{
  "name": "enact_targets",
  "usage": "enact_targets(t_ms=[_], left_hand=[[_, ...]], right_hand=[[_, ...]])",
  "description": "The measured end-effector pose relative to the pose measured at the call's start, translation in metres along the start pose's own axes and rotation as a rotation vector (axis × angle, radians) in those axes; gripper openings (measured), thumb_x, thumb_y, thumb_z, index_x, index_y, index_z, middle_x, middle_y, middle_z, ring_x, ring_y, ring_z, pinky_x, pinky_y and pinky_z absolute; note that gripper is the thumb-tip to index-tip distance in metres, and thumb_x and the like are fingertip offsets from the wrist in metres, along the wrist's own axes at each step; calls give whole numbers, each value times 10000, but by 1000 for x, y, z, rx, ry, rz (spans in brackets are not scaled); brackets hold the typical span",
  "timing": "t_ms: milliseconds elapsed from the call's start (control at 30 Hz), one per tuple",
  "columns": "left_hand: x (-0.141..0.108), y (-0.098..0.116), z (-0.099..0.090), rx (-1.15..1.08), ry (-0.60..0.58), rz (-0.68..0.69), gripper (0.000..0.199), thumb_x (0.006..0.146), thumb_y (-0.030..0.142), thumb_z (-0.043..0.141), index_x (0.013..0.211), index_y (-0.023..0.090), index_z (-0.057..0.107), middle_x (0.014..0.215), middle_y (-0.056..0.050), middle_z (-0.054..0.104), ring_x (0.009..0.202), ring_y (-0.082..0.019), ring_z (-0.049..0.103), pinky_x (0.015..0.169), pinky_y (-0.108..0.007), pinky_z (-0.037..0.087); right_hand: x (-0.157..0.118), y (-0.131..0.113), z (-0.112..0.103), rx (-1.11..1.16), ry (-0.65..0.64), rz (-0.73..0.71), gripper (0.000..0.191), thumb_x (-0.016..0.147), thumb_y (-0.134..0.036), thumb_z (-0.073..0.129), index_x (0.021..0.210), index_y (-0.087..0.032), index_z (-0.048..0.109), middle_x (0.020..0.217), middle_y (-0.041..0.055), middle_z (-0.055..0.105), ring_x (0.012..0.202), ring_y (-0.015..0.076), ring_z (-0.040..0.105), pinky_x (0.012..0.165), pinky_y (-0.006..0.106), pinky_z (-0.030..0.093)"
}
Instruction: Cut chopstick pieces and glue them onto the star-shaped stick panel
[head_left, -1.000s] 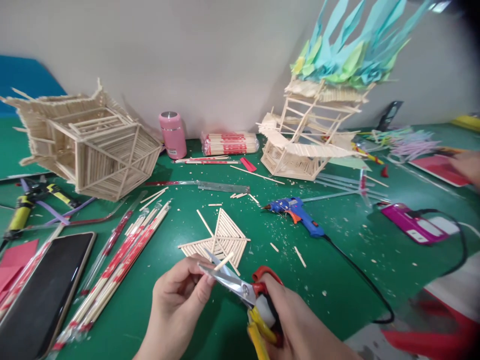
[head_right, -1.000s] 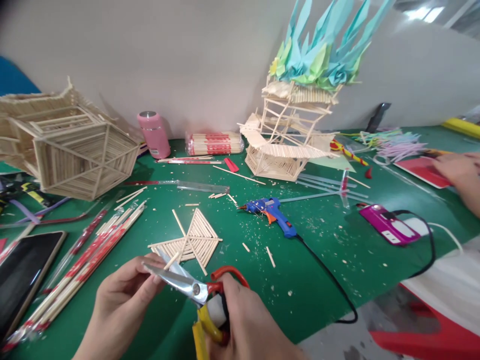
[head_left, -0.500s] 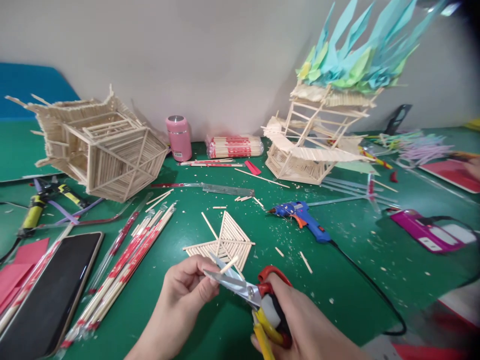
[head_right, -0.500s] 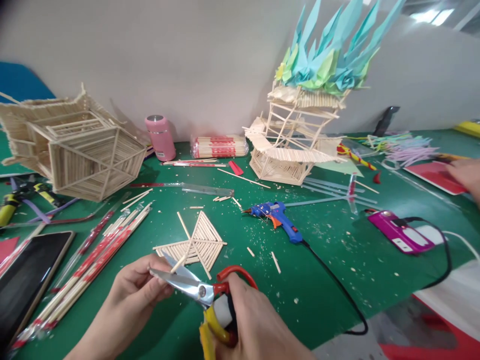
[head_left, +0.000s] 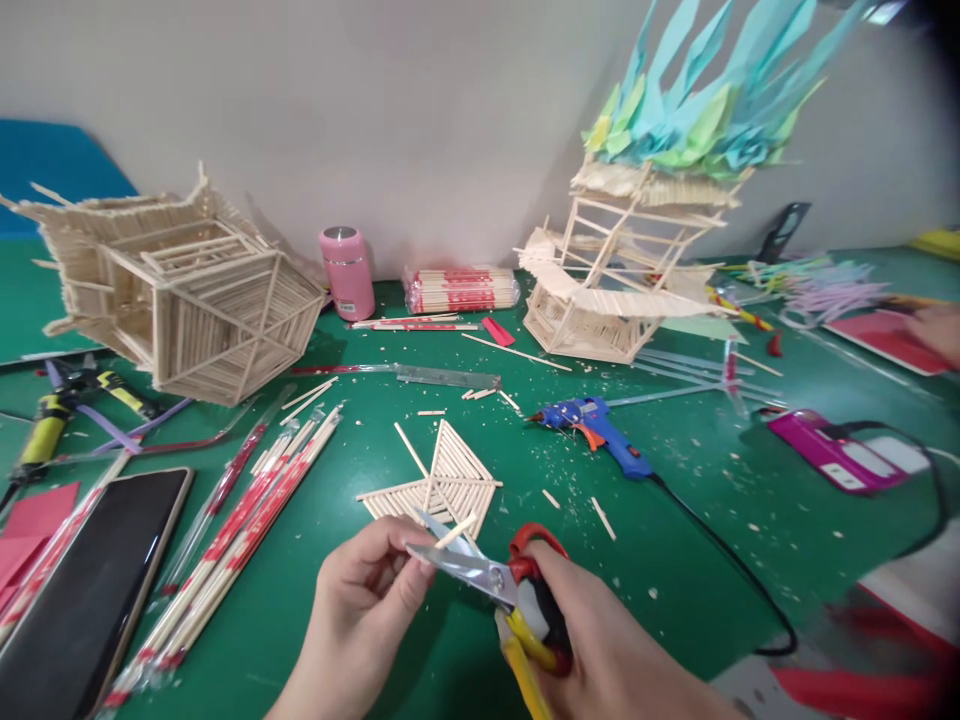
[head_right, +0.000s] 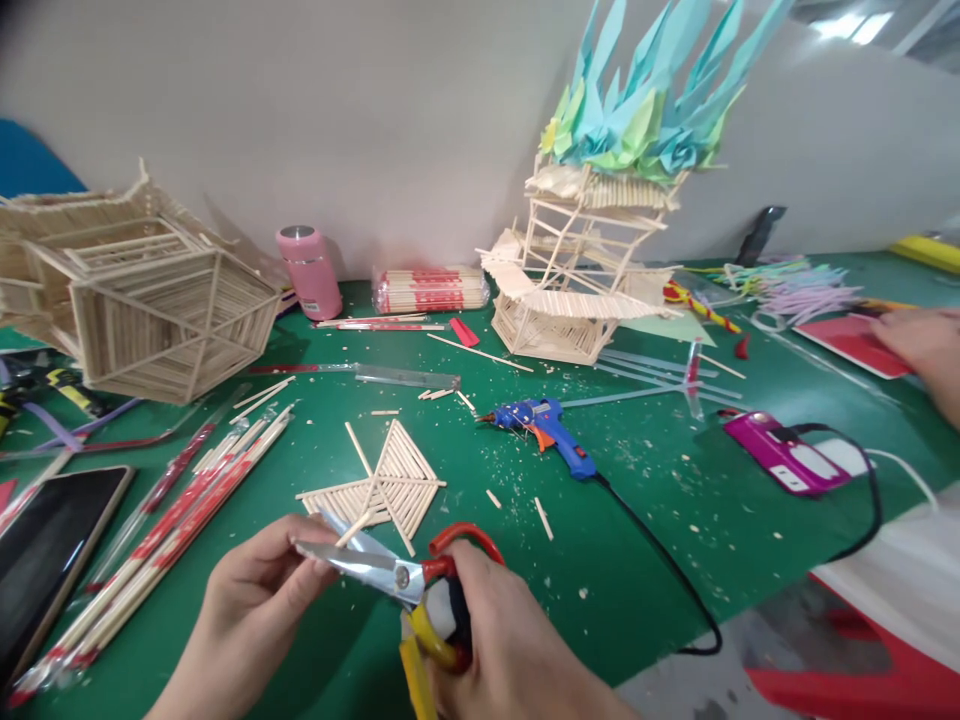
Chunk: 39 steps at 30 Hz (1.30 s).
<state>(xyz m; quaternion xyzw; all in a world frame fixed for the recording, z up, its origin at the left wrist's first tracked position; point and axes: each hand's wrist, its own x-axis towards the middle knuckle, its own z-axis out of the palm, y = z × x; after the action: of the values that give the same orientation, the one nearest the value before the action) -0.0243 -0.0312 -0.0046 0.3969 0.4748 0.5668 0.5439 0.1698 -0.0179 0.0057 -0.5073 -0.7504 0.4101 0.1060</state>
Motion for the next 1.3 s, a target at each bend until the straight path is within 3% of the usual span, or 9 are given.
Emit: enact_targets(t_ms=[267, 600, 900, 1133, 1300], left_hand=[[0, -4, -6, -140, -67, -124, 92, 734, 280, 674, 732, 189, 655, 666, 5, 606, 613, -90, 511, 571, -169, 405], [1, 0, -13, -167, -178, -194, 163, 729, 341, 675, 731, 183, 636, 625, 21, 564, 568, -70, 434, 529, -161, 335], [1, 2, -6, -47, -71, -101, 114, 737, 299, 669, 730, 186, 651, 678, 8, 600, 624, -92, 501, 561, -169, 382], [4, 3, -12, -182, -230, -263, 246, 693, 395, 697, 675, 164, 614, 566, 31, 515, 535, -64, 388, 496, -175, 287], [7, 5, -11, -175, -238, -289, 281, 672, 414, 707, 652, 154, 602, 534, 31, 493, 502, -62, 364, 473, -185, 264]], right_hand=[[-2, 4, 7, 27, 103, -50, 272, 631, -165, 564, 849, -213, 410, 716, -16, 557, 587, 132, 523, 516, 231, 416], [-4, 0, -3, -169, -8, -64, 246, 639, -141, 490, 797, -232, 326, 701, 14, 542, 600, 178, 514, 498, 283, 341], [2, 6, 4, -26, -49, -5, 248, 635, -156, 505, 755, -241, 305, 613, -47, 461, 510, 123, 443, 443, 237, 299], [0, 12, 2, -179, 8, -48, 240, 663, -188, 512, 762, -241, 301, 658, -10, 512, 541, 148, 466, 478, 267, 315], [-1, 10, -2, -186, -43, -35, 235, 606, -181, 489, 778, -232, 337, 661, 29, 566, 559, 191, 515, 472, 284, 328]])
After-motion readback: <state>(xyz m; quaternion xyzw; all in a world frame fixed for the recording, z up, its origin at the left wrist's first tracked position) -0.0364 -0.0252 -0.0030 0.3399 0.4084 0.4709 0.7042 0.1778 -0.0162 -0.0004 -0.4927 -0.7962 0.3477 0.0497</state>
